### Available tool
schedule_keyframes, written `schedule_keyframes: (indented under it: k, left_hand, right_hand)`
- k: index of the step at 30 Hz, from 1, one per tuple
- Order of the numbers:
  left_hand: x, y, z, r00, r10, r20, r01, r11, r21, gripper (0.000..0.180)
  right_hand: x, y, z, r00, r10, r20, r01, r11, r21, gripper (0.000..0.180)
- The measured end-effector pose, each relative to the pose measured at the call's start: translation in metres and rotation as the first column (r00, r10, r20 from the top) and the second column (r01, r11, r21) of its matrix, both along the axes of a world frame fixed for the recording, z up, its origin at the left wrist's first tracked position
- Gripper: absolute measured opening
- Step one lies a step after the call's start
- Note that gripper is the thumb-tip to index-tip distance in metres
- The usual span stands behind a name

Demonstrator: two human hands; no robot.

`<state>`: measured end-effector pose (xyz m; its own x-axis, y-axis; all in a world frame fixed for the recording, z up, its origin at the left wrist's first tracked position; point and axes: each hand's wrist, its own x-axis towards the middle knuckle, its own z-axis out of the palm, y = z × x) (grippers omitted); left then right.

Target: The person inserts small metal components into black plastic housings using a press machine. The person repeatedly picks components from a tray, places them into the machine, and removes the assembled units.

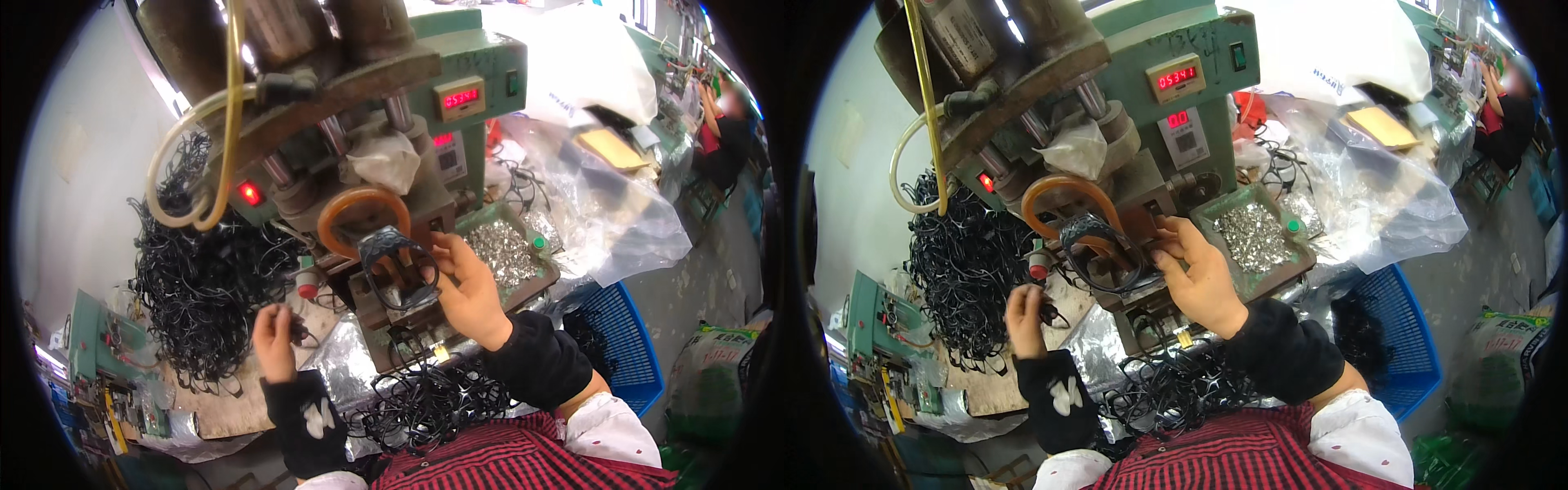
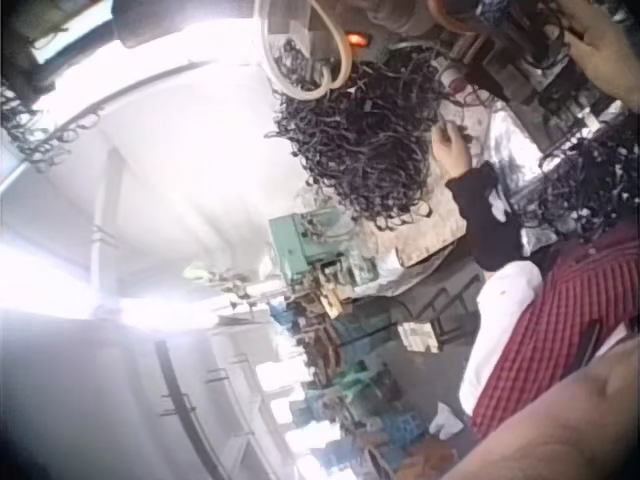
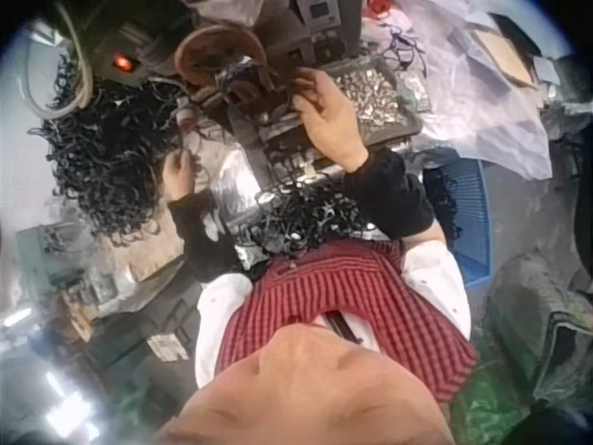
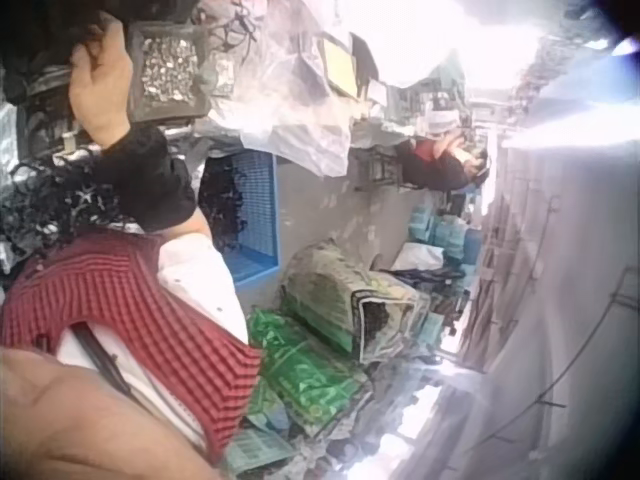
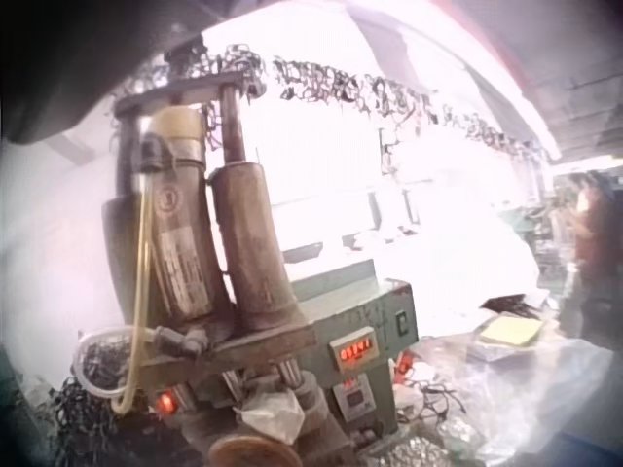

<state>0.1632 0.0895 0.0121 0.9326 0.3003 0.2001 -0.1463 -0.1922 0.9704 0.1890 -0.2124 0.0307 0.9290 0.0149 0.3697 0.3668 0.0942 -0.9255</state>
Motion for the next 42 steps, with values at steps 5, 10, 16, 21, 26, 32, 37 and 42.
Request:
schedule_keyframes:
  k: [5,10,16,21,26,32,37,42]
  left_hand:
    - [-0.025,-0.081,0.099,0.654,-0.253,0.713,0.277,0.957,0.086,0.009]
    - [0.003,-0.089,0.099,0.719,-0.088,0.689,0.103,0.995,0.020,0.011]
    - [-0.042,-0.115,0.099,0.877,-0.070,0.475,0.062,0.998,0.032,0.010]
    - [-0.033,-0.143,0.094,0.915,-0.264,0.304,0.279,0.960,-0.005,0.013]
    - [-0.028,-0.154,0.088,0.932,-0.238,0.275,0.229,0.971,0.065,0.011]
    - [-0.024,-0.150,0.089,0.912,-0.274,0.305,0.236,0.959,0.154,0.011]
    - [-0.045,-0.144,0.073,0.907,-0.245,0.344,0.169,0.957,0.237,0.022]
    - [-0.055,-0.079,0.039,0.885,0.259,0.387,-0.405,0.838,0.367,0.020]
  right_hand:
    - [-0.005,0.006,0.013,0.981,0.182,-0.073,-0.164,0.965,0.207,0.045]
    - [-0.009,0.013,0.020,0.986,0.145,-0.081,-0.137,0.986,0.097,0.054]
    - [-0.009,-0.032,0.026,0.945,-0.086,0.315,0.246,0.821,-0.516,0.042]
    - [0.016,-0.091,-0.056,0.793,-0.399,0.461,0.589,0.305,-0.748,0.018]
    - [0.033,-0.098,-0.049,0.722,-0.465,0.513,0.692,0.494,-0.526,0.011]
    - [0.031,-0.095,-0.060,0.838,-0.529,0.135,0.531,0.733,-0.426,0.011]
    - [0.031,-0.090,-0.055,0.883,-0.470,0.016,0.443,0.819,-0.365,0.008]
    - [0.009,-0.098,-0.060,0.900,-0.435,-0.004,0.416,0.864,-0.282,0.010]
